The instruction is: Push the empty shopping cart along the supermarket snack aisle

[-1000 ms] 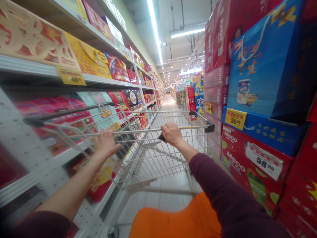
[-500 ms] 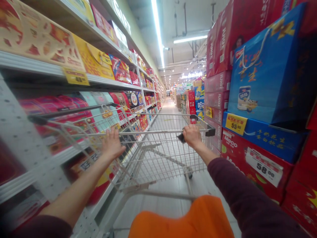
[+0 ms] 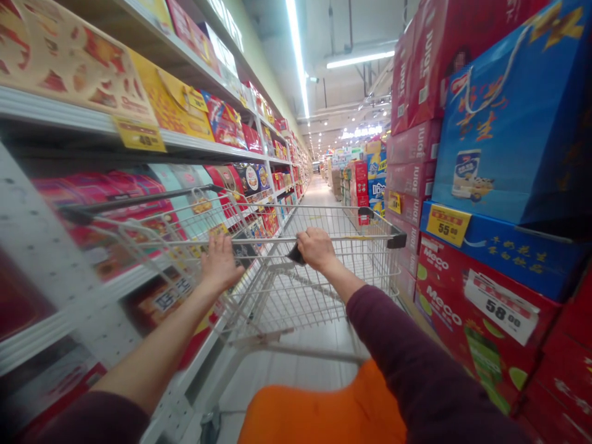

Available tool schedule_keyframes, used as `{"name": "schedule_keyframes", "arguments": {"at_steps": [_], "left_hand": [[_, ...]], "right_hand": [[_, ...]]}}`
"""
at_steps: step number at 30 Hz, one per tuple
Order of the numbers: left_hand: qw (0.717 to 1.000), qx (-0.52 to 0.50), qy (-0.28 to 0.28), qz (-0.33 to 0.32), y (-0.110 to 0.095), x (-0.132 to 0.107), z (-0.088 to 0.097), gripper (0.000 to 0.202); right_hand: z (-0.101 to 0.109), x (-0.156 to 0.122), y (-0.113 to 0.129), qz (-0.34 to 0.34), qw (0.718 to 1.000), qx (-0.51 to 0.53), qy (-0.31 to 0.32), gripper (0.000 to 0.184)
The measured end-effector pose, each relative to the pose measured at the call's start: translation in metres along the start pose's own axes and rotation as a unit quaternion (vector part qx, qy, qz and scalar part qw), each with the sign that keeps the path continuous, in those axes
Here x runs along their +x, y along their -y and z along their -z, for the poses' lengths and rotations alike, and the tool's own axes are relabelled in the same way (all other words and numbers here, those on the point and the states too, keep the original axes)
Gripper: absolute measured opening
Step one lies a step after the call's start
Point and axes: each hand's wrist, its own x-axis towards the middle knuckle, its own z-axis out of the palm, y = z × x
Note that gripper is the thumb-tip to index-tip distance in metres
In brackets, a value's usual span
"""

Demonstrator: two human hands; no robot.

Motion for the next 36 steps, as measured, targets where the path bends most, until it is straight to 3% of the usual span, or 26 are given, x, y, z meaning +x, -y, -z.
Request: {"name": "schedule_keyframes", "arguments": {"at_steps": [7,11,14,21,24,29,36], "left_hand": [[1.000,0.002,-0.007,0.008,-0.009,-0.002,-0.004,0.086],[1.000,-0.013,-0.011,0.009,-0.009,-0.003,-0.004,0.084],[1.000,-0.017,-0.023,0.005,-0.011,-0.004,-0.004,0.083],[0.999,-0.032,-0.024,-0.023,-0.031,-0.010,-0.002,0.084],[0.999,-0.026,-0.014,-0.021,-0.039,-0.012,0.000,0.086],[0.997,-0.025,-0.013,-0.071,-0.058,-0.011,0.002,0.083],[0.990,-0.062,-0.009,-0.127,-0.086,-0.009,0.005,0.080]], "right_hand": [[0.003,-0.019,-0.050,-0.029,0.999,-0.022,-0.032,0.026],[0.004,-0.024,-0.056,-0.038,0.998,-0.029,-0.039,0.026],[0.002,-0.018,-0.041,-0.035,0.998,-0.027,-0.035,0.024],[-0.003,0.014,0.028,0.007,0.999,0.012,0.034,0.030],[-0.003,0.017,0.035,0.019,0.999,0.010,0.037,0.031],[0.000,0.011,0.013,0.024,0.999,0.002,0.045,0.032],[0.009,-0.005,-0.033,-0.039,0.998,-0.023,0.044,0.032]]}}
